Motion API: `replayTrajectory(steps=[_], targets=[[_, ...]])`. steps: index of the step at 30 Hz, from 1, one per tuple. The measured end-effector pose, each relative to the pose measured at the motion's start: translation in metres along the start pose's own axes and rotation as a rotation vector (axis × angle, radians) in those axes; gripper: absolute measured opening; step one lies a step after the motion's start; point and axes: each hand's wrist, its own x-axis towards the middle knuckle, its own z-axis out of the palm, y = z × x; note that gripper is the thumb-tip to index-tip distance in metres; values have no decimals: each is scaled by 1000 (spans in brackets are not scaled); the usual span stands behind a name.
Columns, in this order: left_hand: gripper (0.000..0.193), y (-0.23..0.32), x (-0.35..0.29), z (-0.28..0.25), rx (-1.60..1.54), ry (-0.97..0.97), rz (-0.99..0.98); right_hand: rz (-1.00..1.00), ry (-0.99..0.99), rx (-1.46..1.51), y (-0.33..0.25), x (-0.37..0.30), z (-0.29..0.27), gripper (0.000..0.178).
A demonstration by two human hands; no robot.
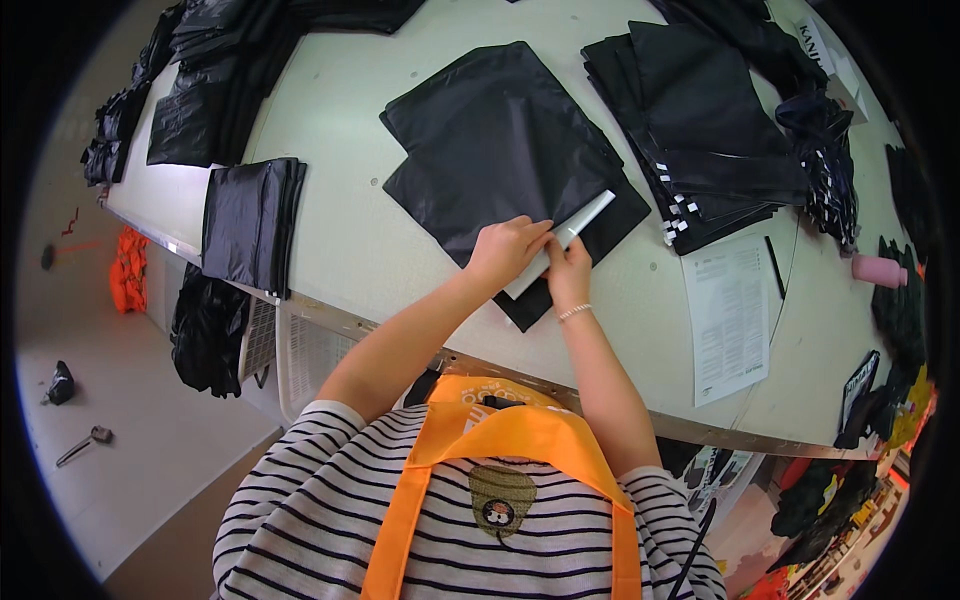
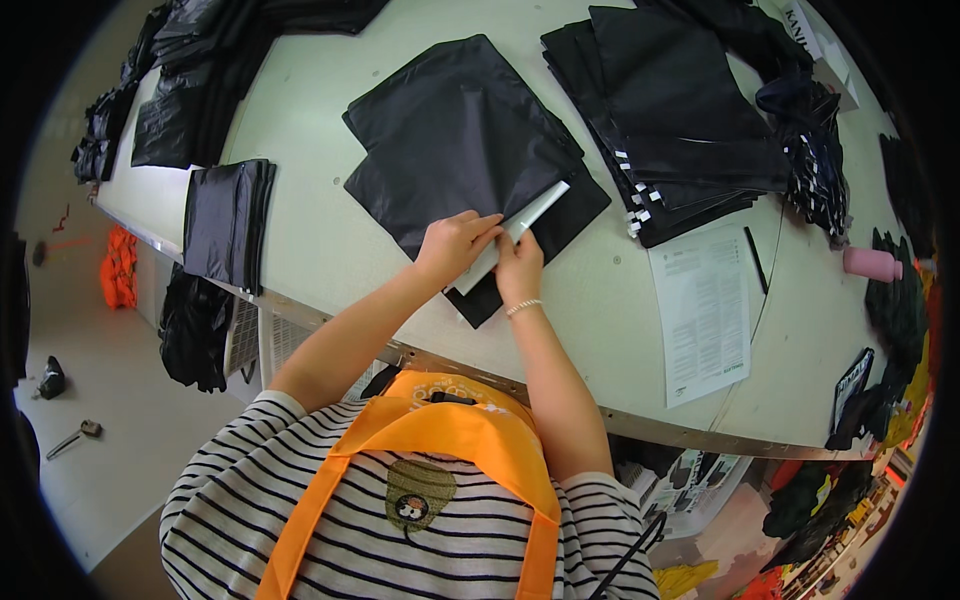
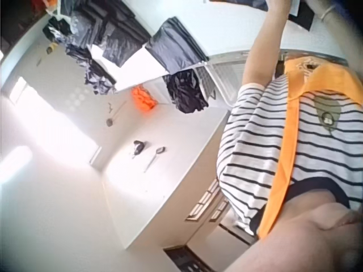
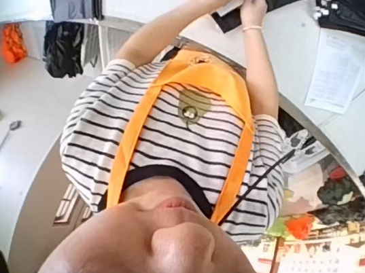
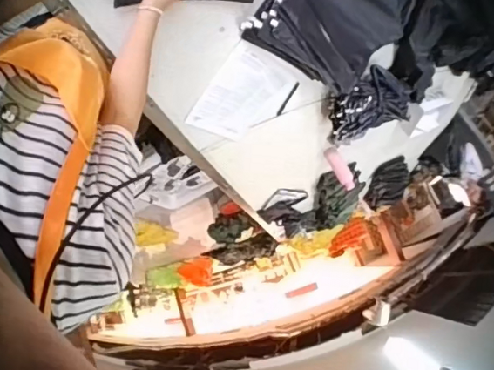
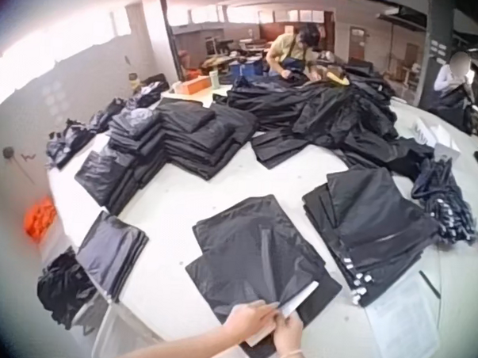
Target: The person folds black pants on a table, inserts a white paper insert into each folded pair, and stacks them. The person repeats this process for multiple pairs of pants.
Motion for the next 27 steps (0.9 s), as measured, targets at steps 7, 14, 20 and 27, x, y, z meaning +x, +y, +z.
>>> replayTrajectory(steps=[7, 14, 20, 27], targets=[[18, -9, 2, 4, -2, -2, -111, -2, 129, -22, 19, 13, 13, 15], [17, -10, 2, 8, -34, -18, -124, 0, 115, 3, 15, 12, 20, 19], [23, -27, 6, 7, 83, -59, 35, -71, -58, -249, 24, 32, 4, 22], [72, -9, 13, -2, 214, -404, 11, -552, -308, -1375, -27, 30, -35, 35]])
